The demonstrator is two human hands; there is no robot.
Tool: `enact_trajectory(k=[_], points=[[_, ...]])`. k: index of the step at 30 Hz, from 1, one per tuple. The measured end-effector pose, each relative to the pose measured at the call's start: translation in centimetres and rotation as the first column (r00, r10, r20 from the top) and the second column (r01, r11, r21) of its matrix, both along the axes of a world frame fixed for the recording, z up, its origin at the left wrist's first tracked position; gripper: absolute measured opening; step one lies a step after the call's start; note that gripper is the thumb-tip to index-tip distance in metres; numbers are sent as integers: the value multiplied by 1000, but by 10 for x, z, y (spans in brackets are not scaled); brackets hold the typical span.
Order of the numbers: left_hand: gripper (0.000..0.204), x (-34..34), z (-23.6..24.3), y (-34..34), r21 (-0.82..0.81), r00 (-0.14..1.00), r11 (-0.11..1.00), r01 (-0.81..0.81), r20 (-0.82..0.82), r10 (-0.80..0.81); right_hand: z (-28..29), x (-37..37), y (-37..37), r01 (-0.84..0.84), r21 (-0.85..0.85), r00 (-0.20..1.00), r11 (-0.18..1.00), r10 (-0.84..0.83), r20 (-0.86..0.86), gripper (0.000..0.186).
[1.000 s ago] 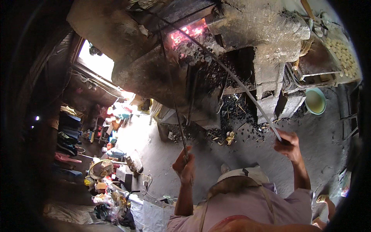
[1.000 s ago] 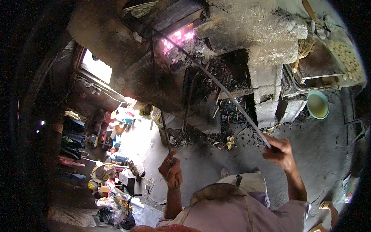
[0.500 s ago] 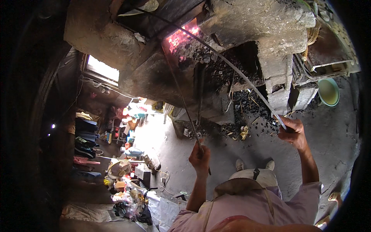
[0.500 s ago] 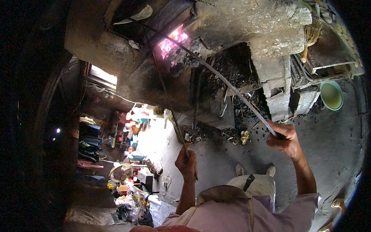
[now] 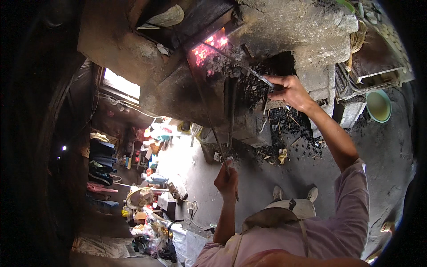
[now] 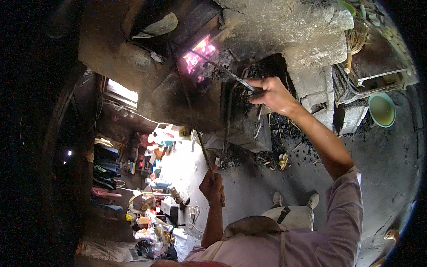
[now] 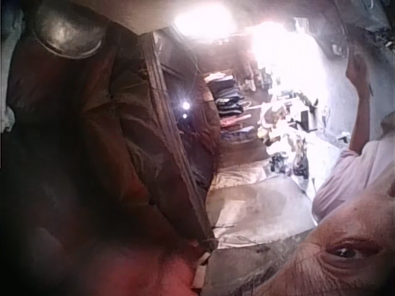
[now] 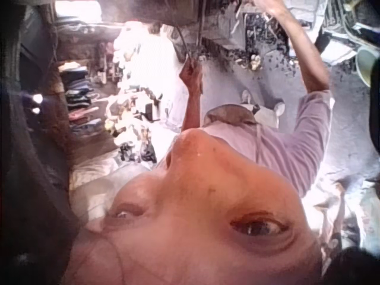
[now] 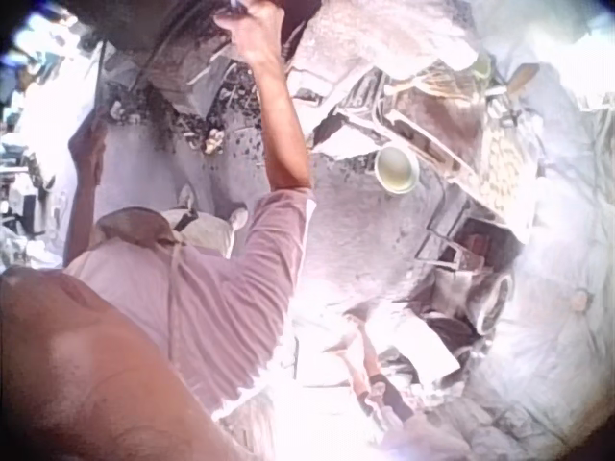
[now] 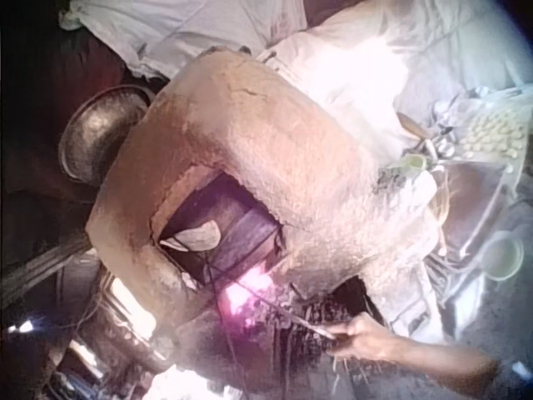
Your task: The person flattens dough balls by hand on a wooden board, then uses a straw broom to slap the flattened dough onto the inner wall of a hot clay oven. The person uses metal tongs to adjust the fire and retrieve the baked flatbreads, stacking them on a cloth.
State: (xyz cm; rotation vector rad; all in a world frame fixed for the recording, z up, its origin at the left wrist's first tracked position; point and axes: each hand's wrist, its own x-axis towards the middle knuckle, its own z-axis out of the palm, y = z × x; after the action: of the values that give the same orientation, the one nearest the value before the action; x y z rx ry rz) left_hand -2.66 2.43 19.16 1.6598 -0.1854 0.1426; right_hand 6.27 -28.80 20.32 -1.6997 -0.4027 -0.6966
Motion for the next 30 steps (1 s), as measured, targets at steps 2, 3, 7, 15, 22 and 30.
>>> enact_trajectory(k=[2,3,7,15,22,30], points=[[34,2,2,7,15,1000,1000,-5,-11,5,0,-14,10,107,-143,994,984,-105,23,37],[35,4,2,11,-14,999,999,30,-21,-30,-1,-26,15,190,-245,973,951,-216,-83,37],[33,13,-6,34,-101,993,988,118,23,-116,3,-78,30,276,-77,928,958,-287,-239,43],[26,62,-27,128,253,967,954,159,155,-202,34,-154,127,533,-342,691,774,-631,-352,42],[31,103,-3,217,75,787,825,561,262,-559,36,-172,273,714,-241,509,657,-723,-467,41],[37,118,-4,265,-263,613,557,788,247,-751,30,-183,368,823,-306,329,478,-842,-428,44]])
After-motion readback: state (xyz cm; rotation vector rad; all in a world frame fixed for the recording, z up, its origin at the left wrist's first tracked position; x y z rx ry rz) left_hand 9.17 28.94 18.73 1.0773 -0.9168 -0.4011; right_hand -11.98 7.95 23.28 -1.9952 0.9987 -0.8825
